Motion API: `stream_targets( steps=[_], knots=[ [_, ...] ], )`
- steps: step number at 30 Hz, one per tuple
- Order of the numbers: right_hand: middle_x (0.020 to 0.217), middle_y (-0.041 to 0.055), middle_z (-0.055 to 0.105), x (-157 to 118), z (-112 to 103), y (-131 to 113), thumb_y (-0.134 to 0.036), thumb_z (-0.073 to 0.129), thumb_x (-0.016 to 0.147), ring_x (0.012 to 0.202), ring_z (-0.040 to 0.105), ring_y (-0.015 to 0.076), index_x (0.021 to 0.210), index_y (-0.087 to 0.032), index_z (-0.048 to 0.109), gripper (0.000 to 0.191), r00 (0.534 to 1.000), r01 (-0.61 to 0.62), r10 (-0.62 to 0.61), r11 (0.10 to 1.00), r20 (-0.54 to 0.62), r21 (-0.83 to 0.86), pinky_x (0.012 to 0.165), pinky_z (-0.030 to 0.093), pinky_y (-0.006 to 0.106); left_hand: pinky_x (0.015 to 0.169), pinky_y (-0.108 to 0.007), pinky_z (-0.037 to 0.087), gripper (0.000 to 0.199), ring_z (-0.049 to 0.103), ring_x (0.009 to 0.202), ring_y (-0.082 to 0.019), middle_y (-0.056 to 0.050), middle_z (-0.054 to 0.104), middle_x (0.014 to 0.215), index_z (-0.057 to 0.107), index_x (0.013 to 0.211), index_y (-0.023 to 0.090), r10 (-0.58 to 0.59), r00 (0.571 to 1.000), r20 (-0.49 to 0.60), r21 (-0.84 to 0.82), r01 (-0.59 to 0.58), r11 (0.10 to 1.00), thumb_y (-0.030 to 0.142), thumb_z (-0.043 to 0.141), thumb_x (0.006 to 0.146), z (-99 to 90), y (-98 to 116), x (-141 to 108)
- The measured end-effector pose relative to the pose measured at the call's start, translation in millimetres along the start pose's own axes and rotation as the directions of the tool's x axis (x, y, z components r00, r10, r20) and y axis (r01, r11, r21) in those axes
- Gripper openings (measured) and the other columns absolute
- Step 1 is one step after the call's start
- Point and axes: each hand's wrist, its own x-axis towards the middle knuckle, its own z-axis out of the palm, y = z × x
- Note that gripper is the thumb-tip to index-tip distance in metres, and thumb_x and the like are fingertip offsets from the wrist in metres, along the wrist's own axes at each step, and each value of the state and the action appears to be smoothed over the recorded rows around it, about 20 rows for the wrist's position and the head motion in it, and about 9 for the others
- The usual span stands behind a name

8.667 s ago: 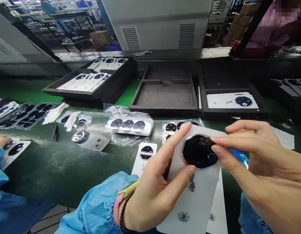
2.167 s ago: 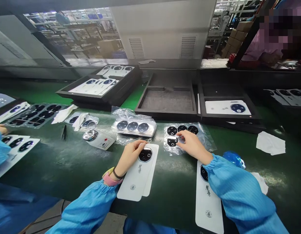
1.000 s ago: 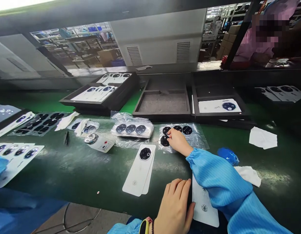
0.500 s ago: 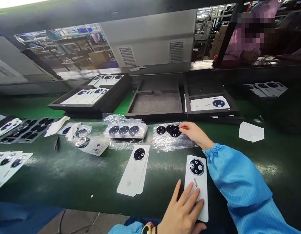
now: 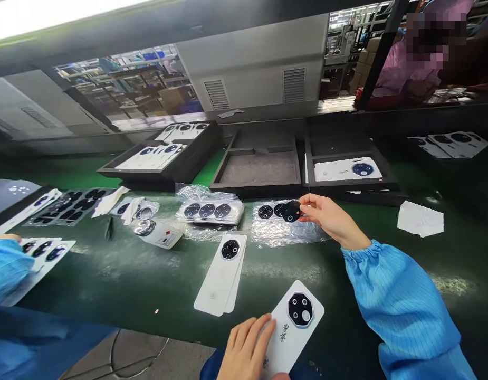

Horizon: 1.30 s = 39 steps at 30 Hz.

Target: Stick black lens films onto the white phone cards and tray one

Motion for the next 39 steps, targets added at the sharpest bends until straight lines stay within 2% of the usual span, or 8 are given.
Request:
stream_targets(
  steps=[9,17,19,22,25,29,33,39],
  knots=[
    [0.072,-0.0043,0.055,-9.1,-0.8,-3.4,-0.023,0.064,0.068,0.068,0.056,0.0097,0.071,-0.019,0.056,0.009,0.999,0.033,-0.032,0.999,0.015,-0.012,0.077,0.052,0.030,0.081,-0.042,0.050,0.088,0.058,0.103,-0.036,-0.019,0.060,0.120,0.050,0.132,0.015,-0.212,0.941,0.264,0.019,0.215,0.976,0.013,0.076,0.048,-16.6,24.1,28.6],
    [0.075,-0.0037,0.057,-15.4,-0.7,-4.2,-0.026,0.065,0.068,0.068,0.058,0.0102,0.071,-0.020,0.056,0.011,0.997,0.073,-0.074,0.997,-0.005,-0.035,0.076,0.051,0.030,0.078,-0.032,0.050,0.097,0.061,0.095,-0.027,-0.009,0.056,0.114,0.047,0.131,0.024,-0.189,0.864,0.466,-0.150,0.288,0.946,0.001,0.076,0.041,-39.1,14.9,53.4],
    [0.075,-0.0033,0.058,-17.1,-0.5,-5.4,-0.028,0.066,0.067,0.069,0.058,0.0110,0.070,-0.020,0.056,0.014,0.996,0.088,-0.088,0.995,-0.013,-0.042,0.075,0.051,0.031,0.068,-0.026,0.049,0.077,0.063,0.080,-0.020,-0.005,0.057,0.108,0.053,0.122,0.024,-0.161,0.831,0.533,-0.243,0.332,0.911,0.004,0.074,0.051,-44.9,9.9,62.6],
    [0.072,-0.0022,0.060,-19.8,-1.3,-9.5,-0.032,0.069,0.063,0.069,0.058,0.0125,0.071,-0.019,0.058,0.019,0.993,0.114,-0.116,0.992,-0.026,-0.062,0.073,0.051,0.031,0.062,-0.026,0.045,0.008,0.058,0.065,-0.015,-0.001,0.057,0.086,0.059,0.084,0.021,-0.081,0.841,0.534,-0.446,0.363,0.818,0.018,0.058,0.077,-54.8,1.4,78.8],
    [0.070,-0.0020,0.060,-24.2,-3.4,-16.4,-0.036,0.071,0.060,0.070,0.058,0.0135,0.071,-0.019,0.059,0.023,0.986,0.156,-0.161,0.984,-0.051,-0.085,0.073,0.049,0.032,0.066,-0.027,0.047,0.022,0.056,0.068,-0.016,-0.001,0.054,0.073,0.050,0.071,0.021,-0.057,0.883,0.465,-0.592,0.358,0.722,0.032,0.042,0.089,-61.6,-8.7,96.5],
    [0.072,-0.0002,0.062,-35.5,-7.3,-28.0,-0.037,0.072,0.062,0.073,0.060,0.0152,0.072,-0.020,0.060,0.023,0.959,0.241,-0.259,0.959,-0.113,-0.149,0.075,0.050,0.032,0.066,-0.029,0.053,0.030,0.061,0.074,-0.017,-0.006,0.061,0.092,0.042,0.114,0.020,-0.113,0.913,0.393,-0.736,0.386,0.556,0.033,0.034,0.087,-66.1,-22.3,122.4],
    [0.073,0.0010,0.065,-49.9,-6.9,-39.6,-0.035,0.071,0.068,0.072,0.063,0.0159,0.073,-0.020,0.062,0.019,0.928,0.296,-0.336,0.927,-0.159,-0.232,0.072,0.052,0.031,0.061,-0.031,0.056,0.085,0.067,0.081,-0.020,-0.013,0.058,0.121,-0.010,0.146,0.026,-0.137,0.927,0.349,-0.909,0.370,0.192,0.032,0.044,0.080,-81.9,-25.3,147.8],
    [0.071,-0.0001,0.065,-57.9,7.0,-52.7,-0.027,0.067,0.072,0.068,0.063,0.0146,0.072,-0.021,0.062,0.008,0.911,0.351,-0.398,0.886,-0.108,-0.304,0.065,0.053,0.028,0.057,-0.028,0.054,0.057,0.066,0.070,-0.018,-0.006,0.066,0.101,0.050,0.122,0.023,-0.108,0.919,0.378,-0.924,0.382,0.012,0.022,0.056,0.065,-111.3,-15.1,176.0]
  ],
)
